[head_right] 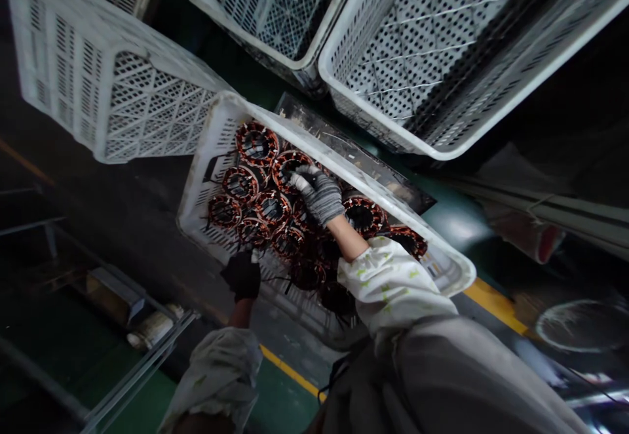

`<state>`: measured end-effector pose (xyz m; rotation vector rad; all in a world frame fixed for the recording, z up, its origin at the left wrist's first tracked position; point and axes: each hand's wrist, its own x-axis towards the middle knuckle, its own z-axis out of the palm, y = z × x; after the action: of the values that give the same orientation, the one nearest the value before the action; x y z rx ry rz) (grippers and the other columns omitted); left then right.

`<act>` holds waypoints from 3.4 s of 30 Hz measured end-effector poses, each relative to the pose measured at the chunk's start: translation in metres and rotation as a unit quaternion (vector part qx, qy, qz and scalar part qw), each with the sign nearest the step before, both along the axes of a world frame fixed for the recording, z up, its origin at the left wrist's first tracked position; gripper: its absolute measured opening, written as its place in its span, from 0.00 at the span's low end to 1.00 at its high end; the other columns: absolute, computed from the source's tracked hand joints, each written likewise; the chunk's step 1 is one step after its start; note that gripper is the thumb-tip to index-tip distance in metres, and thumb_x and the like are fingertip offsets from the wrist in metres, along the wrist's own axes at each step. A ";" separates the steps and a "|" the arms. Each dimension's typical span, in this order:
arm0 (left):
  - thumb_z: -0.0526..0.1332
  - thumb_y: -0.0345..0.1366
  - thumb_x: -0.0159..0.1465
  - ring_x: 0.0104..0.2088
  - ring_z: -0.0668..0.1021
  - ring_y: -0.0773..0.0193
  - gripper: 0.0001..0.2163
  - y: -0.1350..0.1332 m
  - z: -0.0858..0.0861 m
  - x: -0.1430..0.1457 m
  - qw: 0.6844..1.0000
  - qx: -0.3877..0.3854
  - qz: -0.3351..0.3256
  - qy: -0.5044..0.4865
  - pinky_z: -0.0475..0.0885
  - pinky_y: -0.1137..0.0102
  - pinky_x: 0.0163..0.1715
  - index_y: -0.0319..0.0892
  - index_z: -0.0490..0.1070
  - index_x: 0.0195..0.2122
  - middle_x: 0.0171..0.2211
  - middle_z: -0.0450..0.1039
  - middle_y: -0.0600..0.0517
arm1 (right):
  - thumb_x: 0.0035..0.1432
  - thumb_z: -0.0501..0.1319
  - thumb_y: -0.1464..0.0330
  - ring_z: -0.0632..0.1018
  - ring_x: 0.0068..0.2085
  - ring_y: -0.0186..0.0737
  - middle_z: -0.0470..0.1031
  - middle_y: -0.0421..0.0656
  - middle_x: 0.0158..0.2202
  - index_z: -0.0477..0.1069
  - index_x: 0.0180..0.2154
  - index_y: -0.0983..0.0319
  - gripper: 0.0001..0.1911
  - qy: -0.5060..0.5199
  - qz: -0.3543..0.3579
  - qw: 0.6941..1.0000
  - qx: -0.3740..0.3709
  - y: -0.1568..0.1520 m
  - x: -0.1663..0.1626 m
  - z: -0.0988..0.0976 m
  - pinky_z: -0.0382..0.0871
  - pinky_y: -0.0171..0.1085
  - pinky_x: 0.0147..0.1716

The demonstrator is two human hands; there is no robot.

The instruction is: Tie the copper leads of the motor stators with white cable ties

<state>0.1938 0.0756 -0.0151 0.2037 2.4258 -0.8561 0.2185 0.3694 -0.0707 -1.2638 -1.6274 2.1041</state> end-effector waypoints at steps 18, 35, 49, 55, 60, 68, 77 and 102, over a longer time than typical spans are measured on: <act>0.47 0.44 0.74 0.48 0.76 0.45 0.21 -0.005 -0.006 0.010 0.996 0.072 0.040 -0.021 0.60 0.58 0.44 0.40 0.78 0.46 0.44 0.78 0.37 | 0.58 0.70 0.50 0.84 0.43 0.50 0.85 0.42 0.40 0.80 0.44 0.54 0.18 -0.028 0.206 0.977 -0.046 -0.068 0.023 -0.017 0.79 0.54 0.53; 0.56 0.41 0.69 0.51 0.74 0.45 0.14 -0.005 -0.004 0.018 0.990 0.123 0.045 -0.051 0.59 0.54 0.50 0.39 0.77 0.44 0.42 0.77 0.40 | 0.58 0.68 0.48 0.82 0.37 0.43 0.83 0.43 0.37 0.76 0.43 0.58 0.22 0.026 0.117 0.985 -0.124 -0.079 0.016 0.017 0.81 0.47 0.45; 0.60 0.42 0.63 0.54 0.74 0.41 0.15 -0.001 -0.001 0.020 0.980 0.168 0.063 -0.085 0.60 0.48 0.52 0.47 0.77 0.50 0.47 0.80 0.44 | 0.62 0.64 0.53 0.83 0.38 0.44 0.84 0.42 0.37 0.76 0.44 0.57 0.16 -0.014 0.292 0.956 -0.036 -0.136 0.011 0.001 0.81 0.45 0.44; 0.59 0.40 0.65 0.53 0.74 0.43 0.13 -0.003 -0.001 0.022 0.975 0.201 0.062 -0.072 0.59 0.50 0.51 0.49 0.78 0.48 0.45 0.81 0.45 | 0.62 0.65 0.59 0.84 0.44 0.49 0.85 0.45 0.42 0.79 0.46 0.58 0.14 -0.087 0.394 0.914 0.042 -0.143 0.010 -0.002 0.79 0.49 0.49; 0.62 0.42 0.63 0.52 0.75 0.42 0.14 -0.002 0.000 0.021 0.974 0.201 0.063 -0.081 0.59 0.49 0.51 0.47 0.77 0.48 0.44 0.81 0.43 | 0.63 0.63 0.59 0.84 0.43 0.46 0.85 0.44 0.43 0.78 0.46 0.58 0.13 -0.067 0.384 0.921 0.004 -0.144 0.011 -0.007 0.79 0.48 0.50; 0.62 0.41 0.62 0.51 0.74 0.42 0.14 0.000 0.001 0.020 0.974 0.203 0.068 -0.079 0.59 0.50 0.50 0.46 0.77 0.48 0.45 0.81 0.43 | 0.63 0.65 0.58 0.84 0.44 0.49 0.85 0.44 0.42 0.79 0.46 0.57 0.13 -0.107 0.412 0.903 0.053 -0.145 0.010 -0.005 0.78 0.50 0.51; 0.60 0.42 0.65 0.54 0.73 0.41 0.15 -0.003 0.000 0.021 0.977 0.187 0.062 -0.084 0.60 0.49 0.51 0.46 0.77 0.49 0.47 0.80 0.42 | 0.63 0.64 0.53 0.81 0.35 0.40 0.81 0.40 0.35 0.76 0.43 0.57 0.15 0.011 0.137 0.989 -0.045 -0.083 0.037 0.039 0.80 0.43 0.41; 0.51 0.40 0.67 0.53 0.74 0.42 0.15 0.000 -0.005 0.017 0.989 0.143 0.041 -0.021 0.60 0.52 0.50 0.43 0.76 0.44 0.43 0.78 0.39 | 0.60 0.67 0.55 0.83 0.45 0.51 0.85 0.45 0.42 0.78 0.43 0.56 0.15 -0.104 0.367 0.924 -0.013 -0.090 0.097 0.004 0.78 0.53 0.52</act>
<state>0.2111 0.0752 -0.0197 0.2235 2.4909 -0.4600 0.3156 0.2798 -0.0672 -0.9947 -2.4750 2.4359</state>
